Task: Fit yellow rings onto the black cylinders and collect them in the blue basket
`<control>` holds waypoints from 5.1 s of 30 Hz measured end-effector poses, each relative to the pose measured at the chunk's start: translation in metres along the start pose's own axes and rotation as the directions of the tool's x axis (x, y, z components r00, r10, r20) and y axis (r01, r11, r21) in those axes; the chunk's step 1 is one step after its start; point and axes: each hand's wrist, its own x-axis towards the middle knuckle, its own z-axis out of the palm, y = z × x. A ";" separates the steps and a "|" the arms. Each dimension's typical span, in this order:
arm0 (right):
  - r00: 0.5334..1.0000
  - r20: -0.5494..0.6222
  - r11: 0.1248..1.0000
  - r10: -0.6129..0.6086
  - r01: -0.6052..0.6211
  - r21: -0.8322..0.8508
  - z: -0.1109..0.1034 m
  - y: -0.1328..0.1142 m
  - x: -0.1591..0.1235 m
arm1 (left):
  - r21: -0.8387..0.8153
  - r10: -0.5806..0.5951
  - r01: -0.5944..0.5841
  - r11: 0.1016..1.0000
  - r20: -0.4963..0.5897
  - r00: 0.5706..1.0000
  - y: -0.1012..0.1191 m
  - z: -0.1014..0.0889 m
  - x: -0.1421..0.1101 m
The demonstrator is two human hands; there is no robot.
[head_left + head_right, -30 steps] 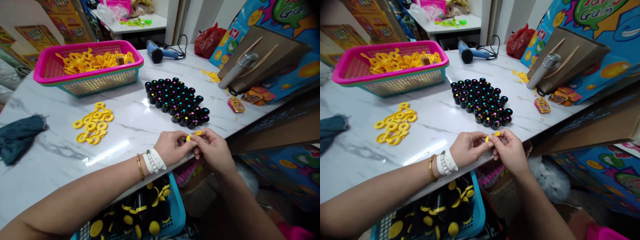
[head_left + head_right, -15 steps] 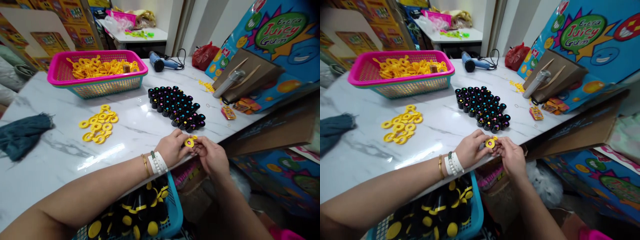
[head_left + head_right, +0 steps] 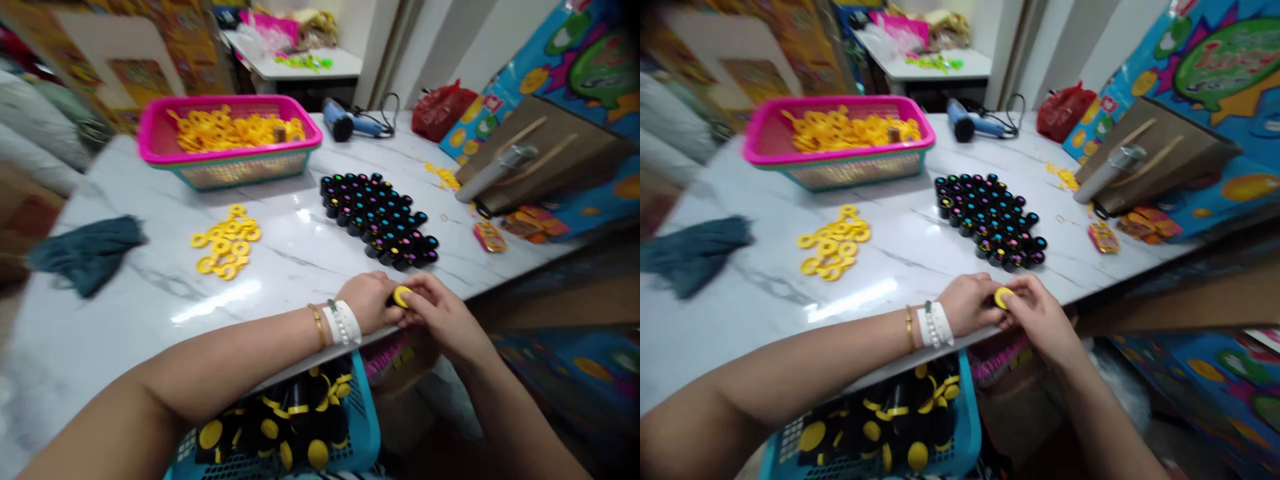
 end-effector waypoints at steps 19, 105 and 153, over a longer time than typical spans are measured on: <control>0.715 0.373 0.695 -0.592 0.687 -0.214 0.087 0.011 -0.062 | 0.722 -0.104 0.346 0.599 -0.359 0.928 -0.094 -0.134 -0.129; 0.980 0.103 0.985 -0.171 0.172 0.000 0.088 -0.010 0.018 | -0.204 -0.160 0.112 0.972 -0.231 0.960 -0.039 -0.052 -0.074; 0.953 -0.064 0.950 -0.296 0.287 -0.122 0.092 -0.004 0.008 | -0.252 -0.237 0.187 0.949 -0.187 0.953 -0.028 -0.047 -0.077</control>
